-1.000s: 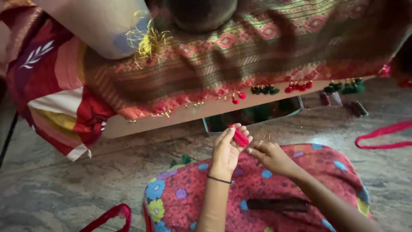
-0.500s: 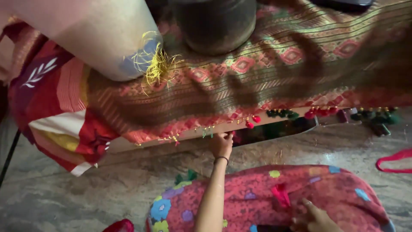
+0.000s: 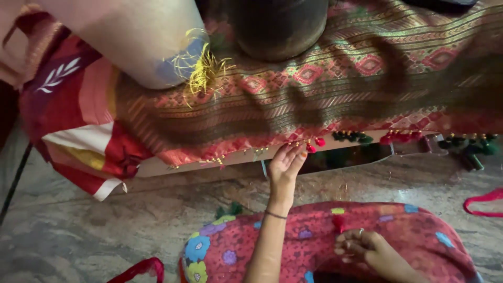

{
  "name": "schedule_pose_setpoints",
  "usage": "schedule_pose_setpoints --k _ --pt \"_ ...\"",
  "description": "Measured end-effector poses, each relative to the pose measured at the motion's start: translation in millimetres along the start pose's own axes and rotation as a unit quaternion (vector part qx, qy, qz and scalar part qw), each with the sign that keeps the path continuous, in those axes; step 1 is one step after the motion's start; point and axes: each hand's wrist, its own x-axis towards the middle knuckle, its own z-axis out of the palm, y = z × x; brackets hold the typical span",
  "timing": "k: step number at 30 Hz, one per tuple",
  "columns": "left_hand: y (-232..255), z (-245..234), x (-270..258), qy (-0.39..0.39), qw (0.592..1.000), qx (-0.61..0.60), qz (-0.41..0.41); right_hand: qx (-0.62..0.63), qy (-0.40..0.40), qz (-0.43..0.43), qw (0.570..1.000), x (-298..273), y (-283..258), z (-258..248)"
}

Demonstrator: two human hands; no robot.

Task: The recorder is attaching decorative tassels and thread to the edge of a piece of fabric.

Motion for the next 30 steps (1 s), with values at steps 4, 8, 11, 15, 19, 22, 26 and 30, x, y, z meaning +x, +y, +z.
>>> schedule_pose_setpoints --k 4,8,11,15,19,22,26,30 --pt "-12.9 1.9 11.4 -0.018 0.998 -0.048 0.029 -0.007 -0.017 0.000 1.000 9.0 25.6 -13.3" --pt "-23.3 -3.1 11.3 0.032 0.997 -0.027 0.064 0.003 -0.083 0.049 0.995 19.3 63.7 -38.6" --pt "-25.4 -3.8 4.1 0.048 0.997 -0.022 0.057 -0.004 -0.088 0.045 0.995 15.3 70.1 -43.8" --pt "-13.3 8.0 -18.4 0.048 0.997 -0.007 0.056 0.013 -0.030 0.094 0.995 -7.7 40.9 -24.9" --pt "12.7 35.0 -44.4 0.048 0.997 -0.040 0.053 -0.034 -0.018 0.015 0.999 -18.9 -7.6 -0.5" --pt "8.6 37.7 -54.8 0.048 0.995 -0.046 0.079 -0.107 0.025 -0.077 0.991 -27.3 -53.7 20.5" --pt "9.6 39.9 -60.8 0.084 0.991 -0.080 0.070 -0.334 0.156 -0.172 0.913 -46.4 -124.2 48.3" --pt "25.9 47.2 -61.7 0.123 0.985 -0.117 0.041 -0.331 0.198 -0.396 0.833 -82.2 -199.3 93.2"
